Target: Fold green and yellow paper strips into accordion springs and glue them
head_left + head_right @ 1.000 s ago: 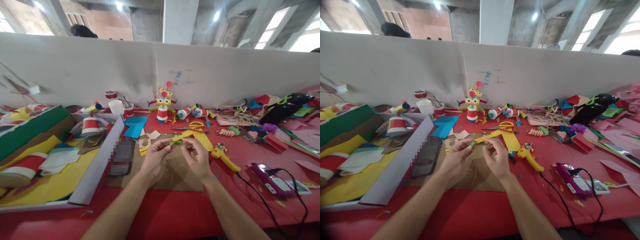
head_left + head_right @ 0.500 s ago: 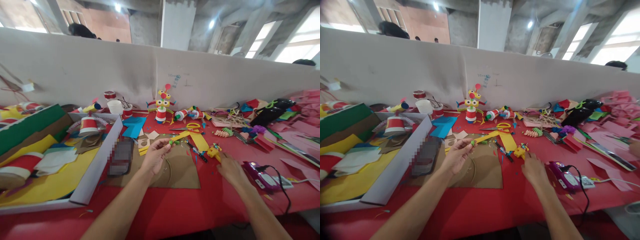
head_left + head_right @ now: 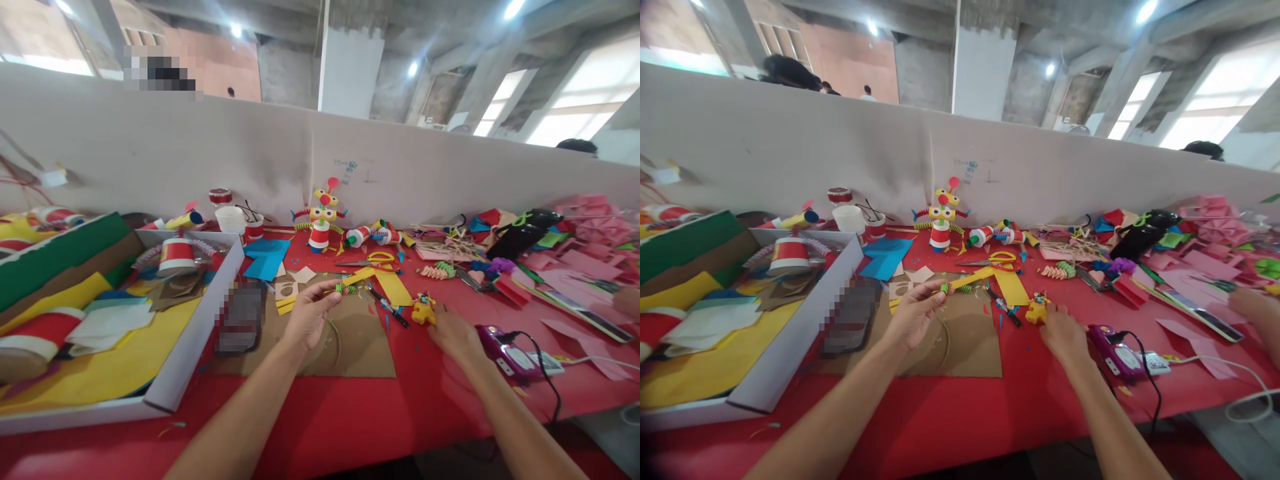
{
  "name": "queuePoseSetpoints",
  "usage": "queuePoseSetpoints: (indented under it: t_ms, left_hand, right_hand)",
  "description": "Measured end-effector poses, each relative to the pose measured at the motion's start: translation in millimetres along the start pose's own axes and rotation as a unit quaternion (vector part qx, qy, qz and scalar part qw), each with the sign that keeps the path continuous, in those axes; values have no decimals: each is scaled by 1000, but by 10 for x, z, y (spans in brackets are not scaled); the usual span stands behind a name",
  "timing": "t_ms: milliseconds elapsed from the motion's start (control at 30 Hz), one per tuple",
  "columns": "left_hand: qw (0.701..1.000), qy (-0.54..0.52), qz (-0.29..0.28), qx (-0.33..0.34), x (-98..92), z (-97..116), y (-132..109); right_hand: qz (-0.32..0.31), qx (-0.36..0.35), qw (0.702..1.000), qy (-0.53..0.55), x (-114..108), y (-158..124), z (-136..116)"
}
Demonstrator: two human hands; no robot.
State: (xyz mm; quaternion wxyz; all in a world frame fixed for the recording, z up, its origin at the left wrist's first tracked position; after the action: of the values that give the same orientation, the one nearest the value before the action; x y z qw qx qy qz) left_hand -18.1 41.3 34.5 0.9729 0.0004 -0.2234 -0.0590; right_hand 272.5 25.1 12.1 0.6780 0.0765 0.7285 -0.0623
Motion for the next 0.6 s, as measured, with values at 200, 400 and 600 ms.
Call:
queuePoseSetpoints:
  t_ms: [200, 400, 600]
  left_hand:
    - [998, 36, 38, 34, 12, 39, -21]
    - [997, 56, 30, 46, 63, 55, -62]
    - [994, 89, 42, 55, 63, 63, -75]
  right_hand:
    - [138, -16, 967, 214, -347, -333, -72]
    - [-13, -108, 800, 590, -451, -870, -607]
    - [-36, -142, 772, 619, -437, -993, -930]
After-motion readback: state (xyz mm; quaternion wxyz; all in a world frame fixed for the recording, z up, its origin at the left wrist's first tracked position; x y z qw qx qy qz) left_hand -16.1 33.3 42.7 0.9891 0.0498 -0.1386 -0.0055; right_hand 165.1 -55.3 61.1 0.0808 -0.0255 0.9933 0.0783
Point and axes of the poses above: each hand's wrist, its own y-axis towards the middle knuckle, its own x-axis out of the palm, z = x × y, the point moved 4 cm from there along y, towards the middle knuckle, and after that the axes turned 11 degrees about y, right-handed, at the moved point
